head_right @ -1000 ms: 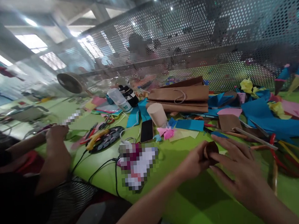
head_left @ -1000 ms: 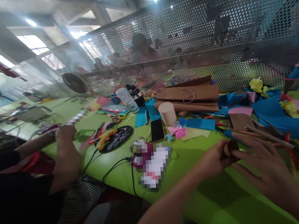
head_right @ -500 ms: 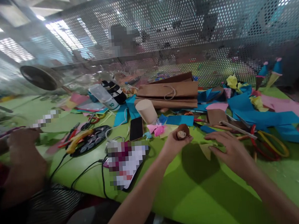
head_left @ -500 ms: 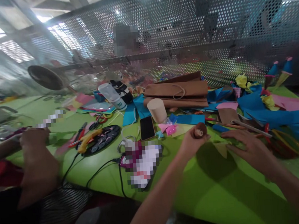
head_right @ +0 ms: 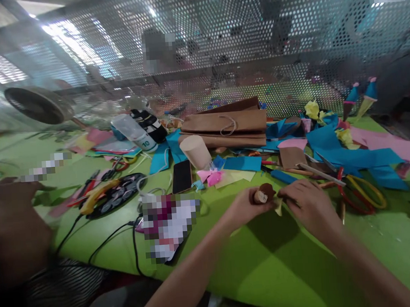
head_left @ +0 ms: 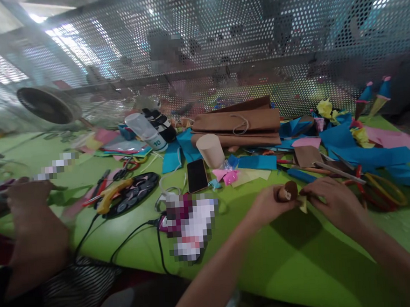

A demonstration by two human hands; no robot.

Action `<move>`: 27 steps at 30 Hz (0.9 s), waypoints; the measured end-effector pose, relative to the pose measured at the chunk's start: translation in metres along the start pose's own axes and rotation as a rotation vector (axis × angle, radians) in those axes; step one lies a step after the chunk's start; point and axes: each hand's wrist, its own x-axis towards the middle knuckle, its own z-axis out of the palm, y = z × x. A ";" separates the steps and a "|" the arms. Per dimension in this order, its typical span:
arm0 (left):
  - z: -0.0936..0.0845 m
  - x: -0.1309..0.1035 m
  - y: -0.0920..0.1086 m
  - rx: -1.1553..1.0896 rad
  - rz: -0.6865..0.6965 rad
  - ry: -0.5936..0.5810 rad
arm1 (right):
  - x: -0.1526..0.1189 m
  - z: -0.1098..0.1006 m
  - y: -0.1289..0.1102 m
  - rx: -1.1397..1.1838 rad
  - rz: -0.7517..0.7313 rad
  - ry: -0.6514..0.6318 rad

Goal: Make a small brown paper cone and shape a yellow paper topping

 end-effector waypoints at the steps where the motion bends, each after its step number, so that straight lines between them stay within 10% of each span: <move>1: 0.001 0.000 0.000 0.000 -0.004 -0.009 | 0.000 -0.001 -0.003 0.023 0.003 0.012; 15: 0.010 0.002 0.016 -0.565 -0.074 0.219 | 0.006 -0.003 -0.028 0.977 0.597 0.026; 27: 0.021 -0.002 0.005 -0.326 -0.011 0.130 | 0.001 -0.005 -0.024 0.588 0.462 0.166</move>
